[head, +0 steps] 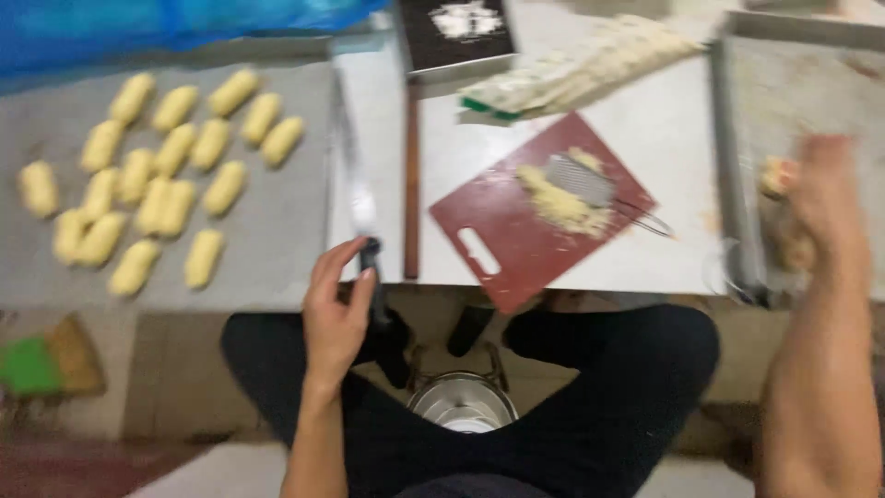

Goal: Shaping dough into flower-like cookie patterns and arranging them on a baking tray

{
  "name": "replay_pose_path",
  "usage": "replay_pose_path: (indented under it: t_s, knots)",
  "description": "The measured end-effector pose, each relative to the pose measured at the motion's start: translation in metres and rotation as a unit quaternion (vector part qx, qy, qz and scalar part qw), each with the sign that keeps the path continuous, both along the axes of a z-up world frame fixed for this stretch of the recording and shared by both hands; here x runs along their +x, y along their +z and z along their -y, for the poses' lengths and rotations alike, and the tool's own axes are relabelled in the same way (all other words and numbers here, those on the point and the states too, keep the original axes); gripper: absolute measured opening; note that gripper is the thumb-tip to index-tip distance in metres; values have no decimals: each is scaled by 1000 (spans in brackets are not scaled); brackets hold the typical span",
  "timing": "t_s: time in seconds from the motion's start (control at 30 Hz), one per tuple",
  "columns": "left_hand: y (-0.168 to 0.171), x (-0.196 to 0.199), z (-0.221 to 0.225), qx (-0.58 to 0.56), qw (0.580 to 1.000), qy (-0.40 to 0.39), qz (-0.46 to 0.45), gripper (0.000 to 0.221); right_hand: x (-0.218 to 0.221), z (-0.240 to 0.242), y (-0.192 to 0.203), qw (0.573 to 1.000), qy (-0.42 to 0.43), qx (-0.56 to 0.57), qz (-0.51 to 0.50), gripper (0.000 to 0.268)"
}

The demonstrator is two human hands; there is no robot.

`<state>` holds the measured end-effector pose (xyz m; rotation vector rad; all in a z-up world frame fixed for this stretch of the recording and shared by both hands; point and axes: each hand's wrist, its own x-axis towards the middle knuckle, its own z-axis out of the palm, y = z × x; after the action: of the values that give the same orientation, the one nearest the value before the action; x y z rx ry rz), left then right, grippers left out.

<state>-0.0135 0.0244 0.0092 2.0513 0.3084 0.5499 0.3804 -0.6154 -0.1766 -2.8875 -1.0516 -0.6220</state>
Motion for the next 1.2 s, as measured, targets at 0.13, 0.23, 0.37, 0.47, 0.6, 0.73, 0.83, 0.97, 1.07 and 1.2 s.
replay_pose_path:
  t_s: [0.13,0.23,0.37,0.47,0.6,0.73,0.83,0.97,1.07,1.2]
  knots:
    - [-9,-5,-32,-18,998,54,-40,32,-29,6,-53,869,-330,330,-163,59]
    - [-41,7,-77,37,997,61,-43,33,-89,-155,48,917,-234,-75,313,8]
    - [-87,60,-148,171,982,81,-24,33,-198,-331,181,843,49,526,-101,27]
    - [-82,104,-171,297,953,63,-12,21,-207,-349,168,845,45,516,-134,21]
    - [-98,146,-182,432,882,112,-151,44,-212,-349,153,843,47,506,-176,19]
    - [-122,163,-202,383,901,132,-156,46,-221,-348,167,847,10,503,-174,19]
    - [-131,155,-210,212,960,132,-126,38,-222,-342,160,847,4,499,-184,18]
    - [-28,99,-114,-219,975,-32,0,35,-229,-353,164,828,4,519,-211,17]
    - [-28,64,-47,-376,920,-110,31,37,-243,-369,162,787,19,550,-280,18]
    - [-15,36,38,-587,788,-186,19,40,-277,-400,190,806,161,479,-308,40]
